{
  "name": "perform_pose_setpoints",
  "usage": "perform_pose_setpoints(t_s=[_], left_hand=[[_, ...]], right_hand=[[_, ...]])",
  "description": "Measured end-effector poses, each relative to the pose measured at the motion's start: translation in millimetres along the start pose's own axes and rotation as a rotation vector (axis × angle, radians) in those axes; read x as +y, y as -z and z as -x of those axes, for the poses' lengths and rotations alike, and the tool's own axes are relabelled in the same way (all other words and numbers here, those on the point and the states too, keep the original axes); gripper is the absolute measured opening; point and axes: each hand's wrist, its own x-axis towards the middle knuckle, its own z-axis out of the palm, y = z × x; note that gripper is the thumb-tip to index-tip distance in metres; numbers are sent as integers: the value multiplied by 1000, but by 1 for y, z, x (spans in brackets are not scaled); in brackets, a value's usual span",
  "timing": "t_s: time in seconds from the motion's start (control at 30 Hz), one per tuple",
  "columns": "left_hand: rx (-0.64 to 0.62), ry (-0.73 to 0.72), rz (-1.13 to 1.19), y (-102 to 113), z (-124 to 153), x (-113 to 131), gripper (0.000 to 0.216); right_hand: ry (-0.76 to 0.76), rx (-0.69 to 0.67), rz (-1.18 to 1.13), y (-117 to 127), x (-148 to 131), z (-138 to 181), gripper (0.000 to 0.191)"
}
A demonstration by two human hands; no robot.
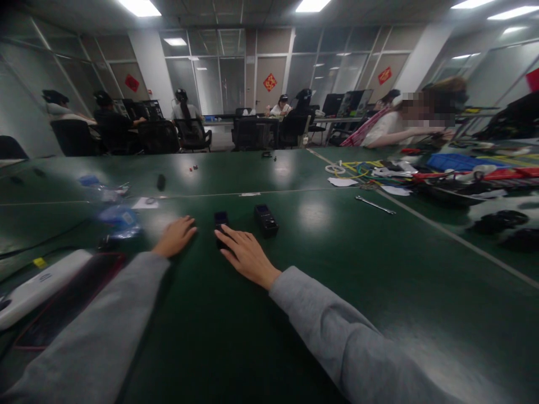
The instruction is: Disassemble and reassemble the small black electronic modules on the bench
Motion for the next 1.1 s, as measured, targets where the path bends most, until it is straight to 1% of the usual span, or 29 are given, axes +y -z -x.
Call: perform_pose_setpoints(t_s=[0.1, 0.17, 0.23, 0.27, 0.33, 0.4, 0.43, 0.5, 0.67, 0.8, 0.93, 1.1], left_hand=[[-5, -7, -6, 0, -1, 0, 56], [-12, -9, -6, 1, 0, 0, 57], [-14, -9, -2, 2, 0, 0, 58], [-12, -9, -1, 2, 1, 1, 58], [-8, -8, -1, 3, 1, 1, 58], [-7, -10, -2, 3, 1, 0, 59], [-8, -12, -1, 2, 1, 0, 59], [-8, -20, 5, 1, 1, -2, 60], [-1, -20, 2, -2, 0, -4, 60], [-5, -15, 0, -2, -1, -3, 60], [-5, -17, 7, -1, 0, -3, 60], [-1, -16, 0, 1, 1, -1, 58]], right_hand=[[-97, 185, 147, 5, 10, 0, 39], [-212, 320, 244, 7, 24, 3, 36], [-342, 402, 288, 7, 41, 6, 37], [-408, 420, 287, 6, 49, 8, 38], [-532, 407, 242, 3, 62, 11, 40], [-614, 350, 173, -1, 68, 13, 42], [-629, 316, 149, -3, 69, 14, 44], [-614, 258, 138, -5, 67, 14, 48], [-507, 163, 172, -4, 59, 14, 55], [-478, 83, 179, -3, 58, 15, 61], [-449, 46, 160, -3, 56, 14, 62], [-417, 25, 160, -4, 47, 12, 60]])
